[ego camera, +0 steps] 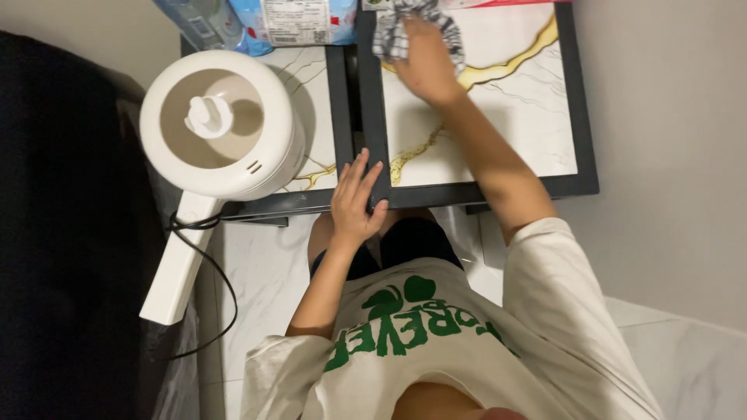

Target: Wiping down a small marble-top table and a pot lid with a cloth, then washing hands in a sink.

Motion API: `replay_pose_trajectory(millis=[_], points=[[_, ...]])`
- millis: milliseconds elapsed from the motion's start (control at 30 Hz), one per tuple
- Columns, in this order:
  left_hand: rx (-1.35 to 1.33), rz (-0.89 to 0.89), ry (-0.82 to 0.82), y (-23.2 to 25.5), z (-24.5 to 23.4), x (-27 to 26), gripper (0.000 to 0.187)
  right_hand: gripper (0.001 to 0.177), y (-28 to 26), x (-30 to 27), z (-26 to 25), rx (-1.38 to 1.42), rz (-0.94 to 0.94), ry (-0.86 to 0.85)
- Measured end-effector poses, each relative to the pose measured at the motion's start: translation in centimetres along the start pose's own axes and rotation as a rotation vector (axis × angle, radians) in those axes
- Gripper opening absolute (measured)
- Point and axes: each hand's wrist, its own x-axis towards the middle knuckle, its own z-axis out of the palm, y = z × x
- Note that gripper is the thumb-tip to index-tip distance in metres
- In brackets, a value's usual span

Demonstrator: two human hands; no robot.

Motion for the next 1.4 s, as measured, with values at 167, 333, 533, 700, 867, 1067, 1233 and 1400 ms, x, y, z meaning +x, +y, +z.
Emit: replay_pose_trajectory(millis=[167,333,533,700,867,1067,1233,1400], points=[[-0.001,-0.005,-0.018,-0.1,-0.5,-0.1,0.056,0.069,-6.4,2.3,2.0,0.073,-0.072,-0.047],[-0.017,-0.015,-0.044,-0.5,-0.4,-0.5,0.057,0.068,-8.6,2.4,2.6,0.053,-0.058,-0.131],[-0.015,-0.019,0.013,-0.7,-0.7,-0.9,0.068,0.067,-9.9,-0.2,1.1,0.117,-0.084,-0.153],[-0.141,-0.02,0.192,-0.9,-0.9,-1.3,0.077,0.076,-12.7,-5.1,-2.1,0.133,-0.184,-0.215],[-0.236,-0.018,0.234,-1.1,-1.6,-3.0,0.069,0.076,-16.4,-10.9,-5.9,0.189,-0.241,-0.297],[0.052,0.034,0.28,-0.1,-6.3,-7.3,0.041,0.064,-19.5,-14.4,-9.0,0.427,-0.268,-0.354],[0.374,-0.179,0.212,3.2,-19.8,-4.0,0.041,0.04,-19.9,-14.5,-9.7,0.62,-0.009,-0.43],[1.079,-0.256,-0.002,3.7,-27.4,0.6,0.095,0.034,-16.7,-12.9,-7.1,1.261,0.442,-0.341]])
